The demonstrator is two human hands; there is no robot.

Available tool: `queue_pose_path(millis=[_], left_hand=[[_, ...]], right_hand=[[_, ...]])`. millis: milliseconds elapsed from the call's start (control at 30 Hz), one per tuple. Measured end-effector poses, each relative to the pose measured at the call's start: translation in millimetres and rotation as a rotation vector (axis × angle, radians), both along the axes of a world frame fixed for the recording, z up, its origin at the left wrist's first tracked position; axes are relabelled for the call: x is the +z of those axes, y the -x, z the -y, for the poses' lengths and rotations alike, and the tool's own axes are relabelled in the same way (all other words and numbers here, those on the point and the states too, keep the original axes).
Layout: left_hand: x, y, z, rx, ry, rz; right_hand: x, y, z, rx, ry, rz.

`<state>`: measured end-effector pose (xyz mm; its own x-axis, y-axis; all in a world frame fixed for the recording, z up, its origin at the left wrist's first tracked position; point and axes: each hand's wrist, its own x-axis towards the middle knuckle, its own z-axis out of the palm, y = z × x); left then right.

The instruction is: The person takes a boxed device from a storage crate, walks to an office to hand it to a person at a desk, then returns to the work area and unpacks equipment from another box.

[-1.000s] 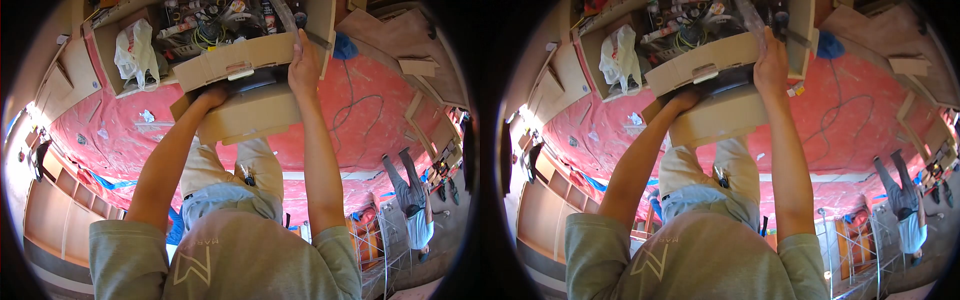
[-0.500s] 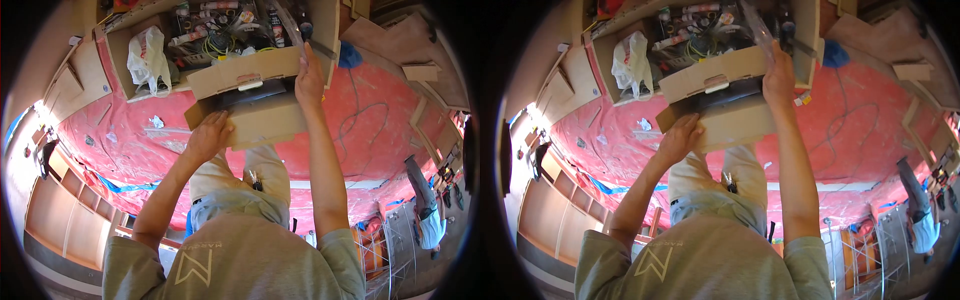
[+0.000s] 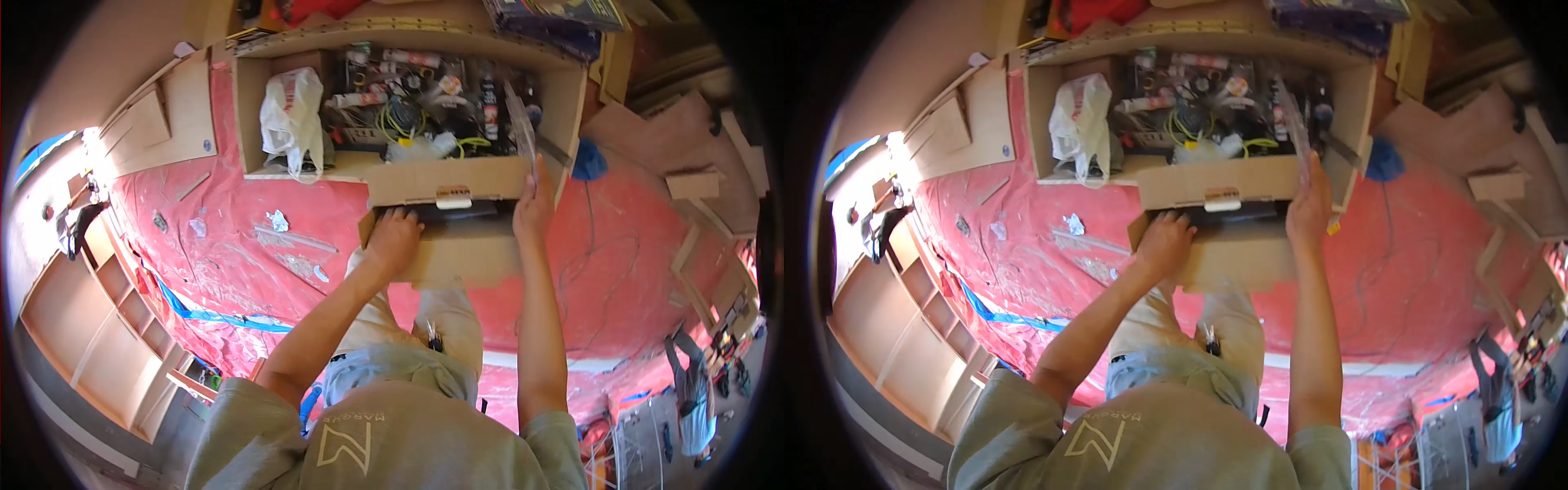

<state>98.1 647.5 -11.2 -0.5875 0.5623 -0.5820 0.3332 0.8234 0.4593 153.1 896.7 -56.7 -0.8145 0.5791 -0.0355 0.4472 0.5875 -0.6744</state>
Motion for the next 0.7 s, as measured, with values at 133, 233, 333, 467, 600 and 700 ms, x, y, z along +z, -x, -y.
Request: queue_pose_path(millis=[133,233,333,467,600,700], left_hand=[[9,-12,27,-0.046,-0.110,-0.261],[21,-12,41,-0.001,-0.141,-0.360],[26,-6,44,0.142,-0.085,-0.414],[8,-1,36,0.232,-0.004,-0.316],[-19,6,37,0.326,-0.043,-0.218],[-37,7,39,0.336,-0.095,-0.274]], right_hand=[[0,-9,4,-0.049,0.065,0.050],[5,-8,5,-0.076,0.088,0.084],[-7,-13,1,-0.082,0.120,0.108],[-16,-19,-5,-0.047,0.119,0.179],[-15,-22,-4,-0.033,0.154,0.171],[-7,-18,-2,-0.079,0.134,0.251]])
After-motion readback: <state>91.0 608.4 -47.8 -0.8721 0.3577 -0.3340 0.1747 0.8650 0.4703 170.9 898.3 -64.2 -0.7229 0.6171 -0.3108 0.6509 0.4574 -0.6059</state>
